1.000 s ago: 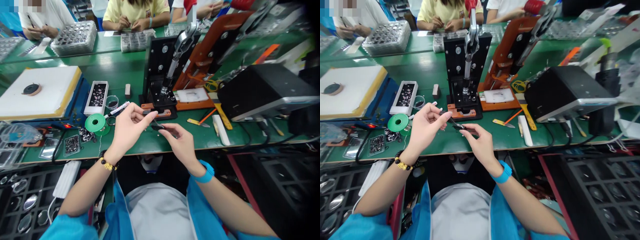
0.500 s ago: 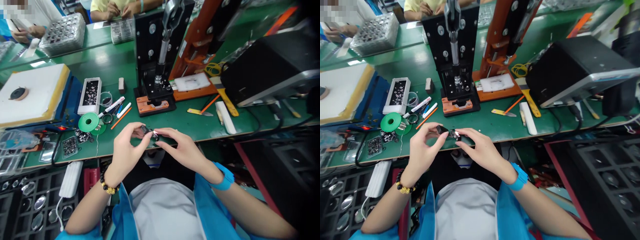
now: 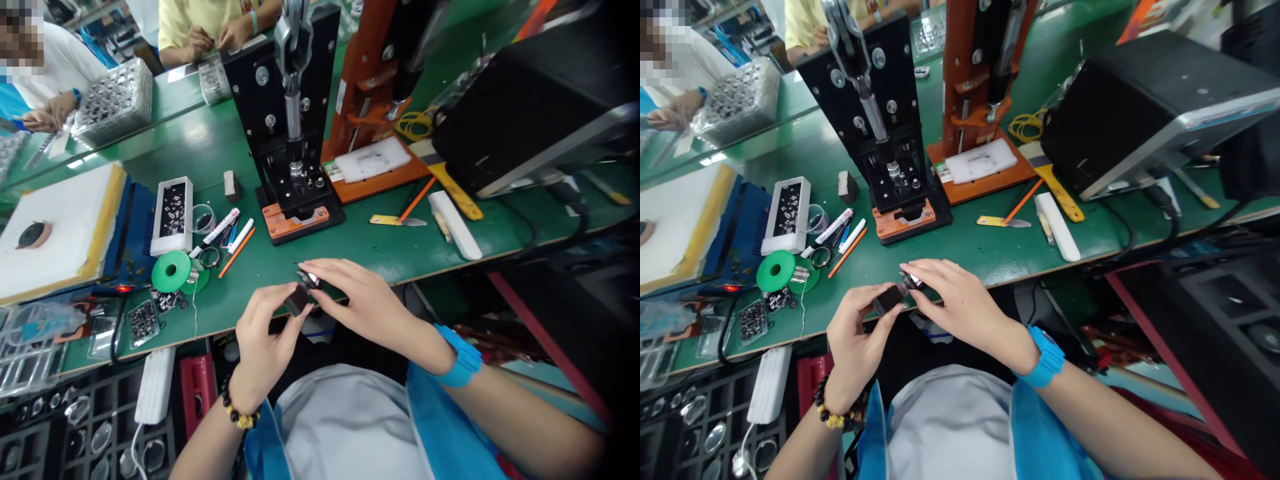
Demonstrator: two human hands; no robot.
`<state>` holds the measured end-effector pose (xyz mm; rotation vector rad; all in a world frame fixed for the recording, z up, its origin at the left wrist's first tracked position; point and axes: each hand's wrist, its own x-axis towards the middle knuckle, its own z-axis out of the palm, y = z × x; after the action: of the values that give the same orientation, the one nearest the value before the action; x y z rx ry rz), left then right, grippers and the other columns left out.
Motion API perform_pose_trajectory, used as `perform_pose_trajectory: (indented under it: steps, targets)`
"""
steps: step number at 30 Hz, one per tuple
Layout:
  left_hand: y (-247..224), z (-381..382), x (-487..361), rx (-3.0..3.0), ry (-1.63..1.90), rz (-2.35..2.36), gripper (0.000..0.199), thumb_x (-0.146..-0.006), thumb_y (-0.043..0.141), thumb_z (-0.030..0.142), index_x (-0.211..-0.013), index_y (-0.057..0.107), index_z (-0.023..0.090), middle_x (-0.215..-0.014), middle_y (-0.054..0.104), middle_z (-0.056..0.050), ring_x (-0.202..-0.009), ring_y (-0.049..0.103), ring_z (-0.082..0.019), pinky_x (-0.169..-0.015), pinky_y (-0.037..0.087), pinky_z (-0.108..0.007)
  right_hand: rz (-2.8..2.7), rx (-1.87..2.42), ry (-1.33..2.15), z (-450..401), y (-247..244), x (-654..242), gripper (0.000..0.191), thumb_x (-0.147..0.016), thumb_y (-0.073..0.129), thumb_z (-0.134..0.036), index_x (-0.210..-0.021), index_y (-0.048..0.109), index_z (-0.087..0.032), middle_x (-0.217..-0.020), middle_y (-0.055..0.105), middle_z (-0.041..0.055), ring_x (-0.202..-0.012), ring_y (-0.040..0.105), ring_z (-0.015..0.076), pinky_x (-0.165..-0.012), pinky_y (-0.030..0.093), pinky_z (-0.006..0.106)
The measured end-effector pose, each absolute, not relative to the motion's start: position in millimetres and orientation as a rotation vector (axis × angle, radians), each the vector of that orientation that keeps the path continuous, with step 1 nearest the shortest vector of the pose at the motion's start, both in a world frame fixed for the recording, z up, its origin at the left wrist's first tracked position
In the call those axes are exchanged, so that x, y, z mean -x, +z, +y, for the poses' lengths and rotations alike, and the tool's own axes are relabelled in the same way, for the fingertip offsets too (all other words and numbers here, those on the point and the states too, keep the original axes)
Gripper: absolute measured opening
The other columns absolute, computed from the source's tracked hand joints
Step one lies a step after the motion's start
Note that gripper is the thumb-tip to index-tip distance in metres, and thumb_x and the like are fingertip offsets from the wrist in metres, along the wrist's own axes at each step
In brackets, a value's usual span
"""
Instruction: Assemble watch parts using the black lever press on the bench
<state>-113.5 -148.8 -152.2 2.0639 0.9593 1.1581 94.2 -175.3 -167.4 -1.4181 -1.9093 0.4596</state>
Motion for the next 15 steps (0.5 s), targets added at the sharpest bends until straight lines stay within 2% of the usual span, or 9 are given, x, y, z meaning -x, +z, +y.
perform_pose_trajectory:
  steps: [6,15]
  targets:
    - [-158.0,-149.5,109.9,-2.088,1.210,0.912,0.042,-0.089,0.080,0.006,-0.126,0.066,0.020,-0.119,0.074,-0.007,-0.110,0.072,-0.018,-0.097,0.061,-0.028,-1.887,1.404,0.503,-171.1,-164.6,-100.7,0.032,-0.107,0.058,-0.026,-0.138,0.065,-0.023,-0.139,0.069,0.0049,-0.126,0.068,0.0206,-0.107,0.061,0.038]
    - [-163.1,-149.7,109.0,-2.049,1.243,0.879,0.049,-0.087,0.081,0.003,-0.130,0.065,0.020,-0.120,0.074,-0.007,-0.111,0.073,-0.018,-0.097,0.063,-0.029,-1.872,1.433,0.581,-170.7,-157.6,-104.5,0.030,-0.106,0.060,-0.026,-0.136,0.066,-0.025,-0.137,0.070,0.0029,-0.123,0.070,0.0187,-0.104,0.061,0.032]
